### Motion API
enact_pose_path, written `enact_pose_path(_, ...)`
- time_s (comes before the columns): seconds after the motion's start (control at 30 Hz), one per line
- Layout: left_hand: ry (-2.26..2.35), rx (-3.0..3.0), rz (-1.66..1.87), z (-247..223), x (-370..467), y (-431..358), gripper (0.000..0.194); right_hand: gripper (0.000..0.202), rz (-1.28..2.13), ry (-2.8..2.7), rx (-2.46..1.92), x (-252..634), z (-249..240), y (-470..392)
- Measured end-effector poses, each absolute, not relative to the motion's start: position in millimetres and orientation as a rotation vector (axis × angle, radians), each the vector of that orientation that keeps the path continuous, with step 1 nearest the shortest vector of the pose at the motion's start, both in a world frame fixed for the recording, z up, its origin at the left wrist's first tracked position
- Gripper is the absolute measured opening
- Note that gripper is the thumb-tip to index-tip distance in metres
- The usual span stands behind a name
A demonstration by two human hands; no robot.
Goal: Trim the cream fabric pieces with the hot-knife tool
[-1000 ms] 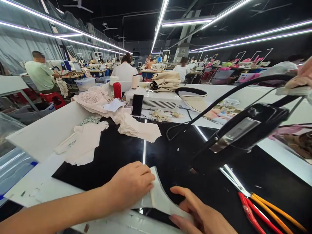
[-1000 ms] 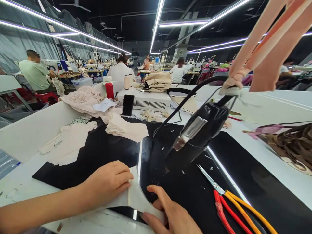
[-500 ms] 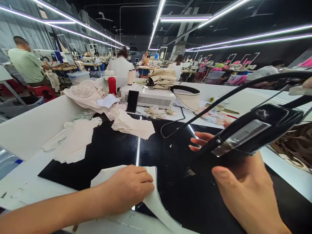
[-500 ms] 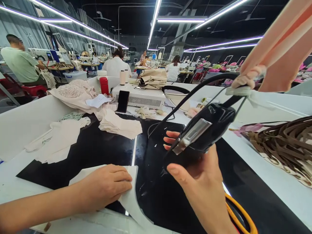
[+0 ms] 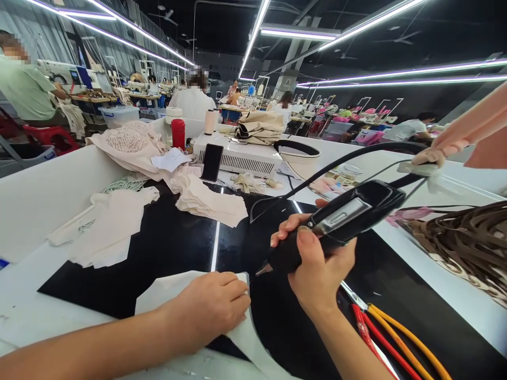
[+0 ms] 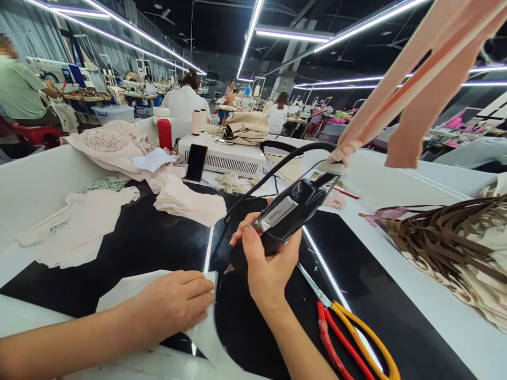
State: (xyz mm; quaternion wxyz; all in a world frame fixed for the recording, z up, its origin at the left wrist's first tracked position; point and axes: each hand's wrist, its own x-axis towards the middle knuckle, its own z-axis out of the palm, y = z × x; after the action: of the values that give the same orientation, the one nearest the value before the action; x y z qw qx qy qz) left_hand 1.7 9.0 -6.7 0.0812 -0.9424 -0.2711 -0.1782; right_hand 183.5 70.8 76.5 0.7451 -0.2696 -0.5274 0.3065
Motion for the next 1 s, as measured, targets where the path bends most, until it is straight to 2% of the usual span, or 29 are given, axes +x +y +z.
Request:
enact_pose_path(0.3,-0.778,-2.742,-0.621,-13.7,4.2,6.6,0.014,0.042,0.732,-1.090,-0.536,176.2,74.0,76.1)
enact_pose_path(0.63,-0.727,-2.632,-0.610,-1.2,3.6,7.2,0.019,0.046,0.769,-1.065,-0.544,170.5,75.7,74.0)
enact_pose_path(1.0,-0.960,-2.722,-0.566,-2.5,-1.3,-1.1,0.017,0.052,0.797,-1.094,-0.517,170.1,69.1,72.0)
